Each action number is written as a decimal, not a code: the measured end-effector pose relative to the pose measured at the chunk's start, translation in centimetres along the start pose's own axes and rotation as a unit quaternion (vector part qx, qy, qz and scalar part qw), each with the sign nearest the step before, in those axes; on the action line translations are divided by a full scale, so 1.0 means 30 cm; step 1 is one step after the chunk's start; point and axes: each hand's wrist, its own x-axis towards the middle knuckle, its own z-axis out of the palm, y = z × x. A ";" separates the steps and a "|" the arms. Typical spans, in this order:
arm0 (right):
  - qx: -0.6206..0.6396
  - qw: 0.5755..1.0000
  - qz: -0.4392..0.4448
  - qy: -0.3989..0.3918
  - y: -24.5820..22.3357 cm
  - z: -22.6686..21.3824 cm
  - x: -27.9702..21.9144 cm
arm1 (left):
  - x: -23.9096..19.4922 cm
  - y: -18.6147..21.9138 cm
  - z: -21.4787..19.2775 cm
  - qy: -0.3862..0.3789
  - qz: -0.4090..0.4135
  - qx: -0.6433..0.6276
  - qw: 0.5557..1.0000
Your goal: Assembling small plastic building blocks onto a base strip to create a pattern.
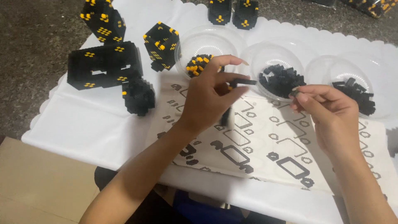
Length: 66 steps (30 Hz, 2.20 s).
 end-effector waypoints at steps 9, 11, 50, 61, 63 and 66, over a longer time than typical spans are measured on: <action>0.003 1.000 0.000 -0.002 -0.007 -0.003 -0.002 | 0.011 -0.027 0.001 0.019 0.059 0.043 0.997; 0.000 1.000 0.003 0.000 -0.008 0.000 -0.001 | 0.011 -0.031 0.002 0.014 0.064 0.045 0.997; 0.081 0.996 0.017 -0.021 -0.047 0.090 -0.064 | -0.026 0.036 0.083 -0.053 -0.194 -0.169 0.965; 0.071 0.996 -0.010 -0.049 -0.053 0.089 -0.069 | -0.028 0.025 0.089 -0.059 -0.186 -0.176 0.965; 0.074 0.996 -0.008 -0.049 -0.053 0.089 -0.069 | -0.028 0.023 0.088 -0.060 -0.187 -0.175 0.965; 0.078 0.996 -0.001 -0.046 -0.054 0.090 -0.067 | -0.029 0.020 0.087 -0.061 -0.181 -0.179 0.965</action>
